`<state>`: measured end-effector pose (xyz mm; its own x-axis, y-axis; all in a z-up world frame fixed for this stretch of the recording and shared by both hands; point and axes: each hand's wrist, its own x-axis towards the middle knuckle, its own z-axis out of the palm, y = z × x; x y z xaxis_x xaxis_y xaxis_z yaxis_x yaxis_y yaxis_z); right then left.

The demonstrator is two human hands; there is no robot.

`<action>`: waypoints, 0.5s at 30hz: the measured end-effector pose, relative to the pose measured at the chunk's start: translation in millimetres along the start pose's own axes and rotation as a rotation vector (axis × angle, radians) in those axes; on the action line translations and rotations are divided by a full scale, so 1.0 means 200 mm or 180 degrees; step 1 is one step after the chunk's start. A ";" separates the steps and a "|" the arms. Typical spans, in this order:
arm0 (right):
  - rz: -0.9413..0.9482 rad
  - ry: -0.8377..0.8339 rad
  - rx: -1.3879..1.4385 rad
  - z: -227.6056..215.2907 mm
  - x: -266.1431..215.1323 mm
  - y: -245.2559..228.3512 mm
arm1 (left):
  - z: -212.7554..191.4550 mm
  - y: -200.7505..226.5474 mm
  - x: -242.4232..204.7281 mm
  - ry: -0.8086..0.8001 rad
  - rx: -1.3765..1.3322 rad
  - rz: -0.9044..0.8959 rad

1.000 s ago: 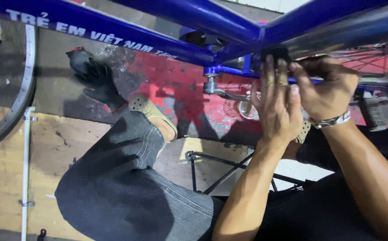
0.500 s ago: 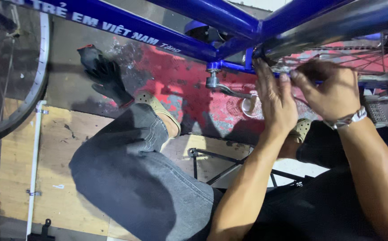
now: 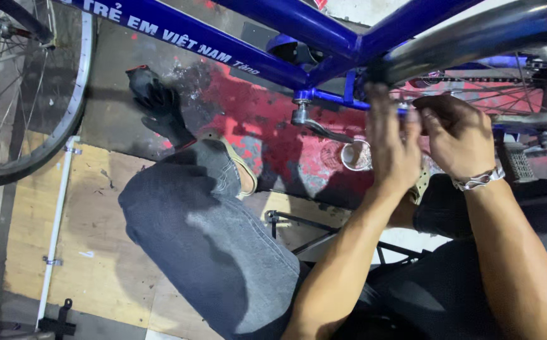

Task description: The person scrubs the blue bicycle frame with a dark abrasive pad, focusing on the junction of the seat tube and top tube. They repeatedly rub the metal surface to remove dirt or grime, maintaining a close-up view of the cleaning process.

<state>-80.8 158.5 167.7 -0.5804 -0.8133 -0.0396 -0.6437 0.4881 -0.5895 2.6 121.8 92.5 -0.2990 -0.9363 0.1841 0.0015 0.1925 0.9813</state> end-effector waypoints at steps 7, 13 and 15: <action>0.0090 -0.0122 0.0299 0.05 0.05 -0.02 | -0.02 0.04 -0.01 -0.0012 0.0009 -0.0055; 0.0378 -0.0262 0.0205 0.05 0.03 0.00 | -0.08 0.08 0.12 0.0058 0.0166 0.0156; 0.0485 -0.0390 -0.0101 0.03 0.04 0.03 | -0.08 0.11 0.14 -0.0016 0.0156 0.0383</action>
<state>-85.7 152.5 158.4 -0.6085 -0.7608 -0.2256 -0.5695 0.6167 -0.5435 8.8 94.8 119.9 -0.3043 -0.9041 0.2999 -0.0091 0.3176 0.9482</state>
